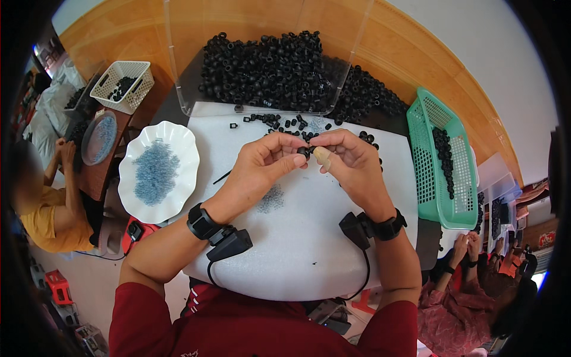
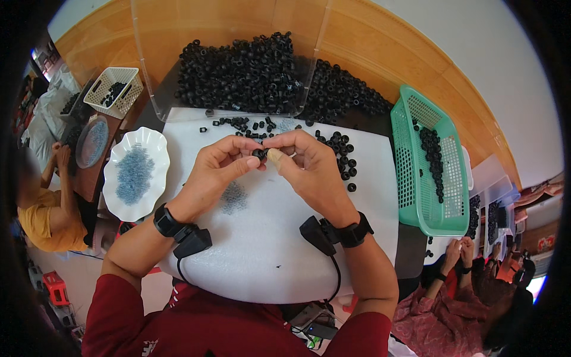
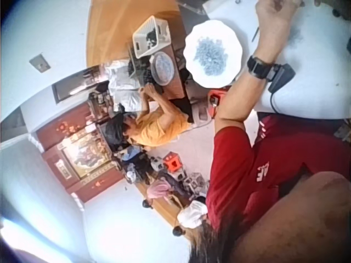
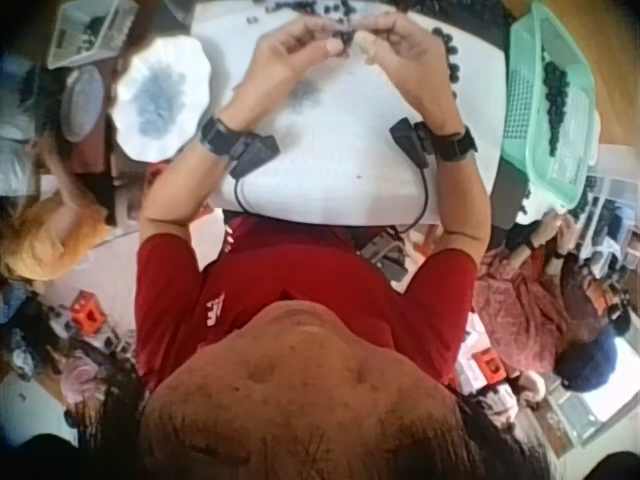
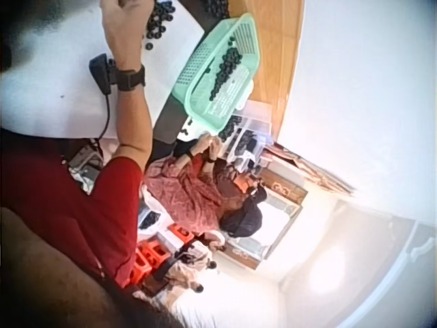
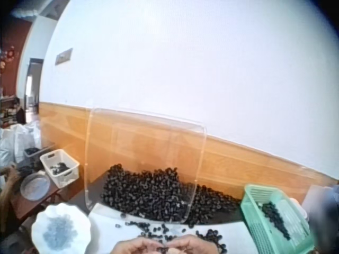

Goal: The worker is manualy assembling small black plastic components by inserting blue plastic spacers or beads onto them.

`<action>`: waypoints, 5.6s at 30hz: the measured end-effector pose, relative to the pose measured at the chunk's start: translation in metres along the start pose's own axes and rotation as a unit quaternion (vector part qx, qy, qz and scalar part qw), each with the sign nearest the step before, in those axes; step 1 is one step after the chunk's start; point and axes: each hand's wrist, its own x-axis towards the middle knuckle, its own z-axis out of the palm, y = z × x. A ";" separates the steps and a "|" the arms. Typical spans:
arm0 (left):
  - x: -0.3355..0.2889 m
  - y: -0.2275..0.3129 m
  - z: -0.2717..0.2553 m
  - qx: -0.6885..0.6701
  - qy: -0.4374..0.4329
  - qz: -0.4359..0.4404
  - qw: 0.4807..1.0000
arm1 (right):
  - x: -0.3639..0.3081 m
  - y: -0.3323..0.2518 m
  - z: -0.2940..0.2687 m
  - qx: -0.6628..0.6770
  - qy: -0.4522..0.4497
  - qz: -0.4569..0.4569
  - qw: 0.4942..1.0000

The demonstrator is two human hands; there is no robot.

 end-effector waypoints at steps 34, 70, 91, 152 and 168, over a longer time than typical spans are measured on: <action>-0.002 0.002 -0.001 0.084 -0.052 -0.016 0.995 | 0.002 0.000 -0.025 0.063 -0.107 0.105 0.987; -0.001 0.010 -0.003 0.068 -0.097 0.109 0.987 | -0.002 0.021 -0.005 0.360 -0.194 0.181 0.895; -0.003 0.019 0.003 0.306 -0.100 0.276 0.906 | -0.005 0.023 -0.002 0.404 -0.249 0.137 0.869; -0.002 0.015 0.004 0.415 -0.058 0.341 0.842 | 0.003 0.006 -0.022 0.203 -0.200 0.233 0.930; 0.004 0.018 -0.004 0.422 -0.104 0.366 0.823 | -0.001 0.014 -0.005 0.288 -0.188 0.179 0.922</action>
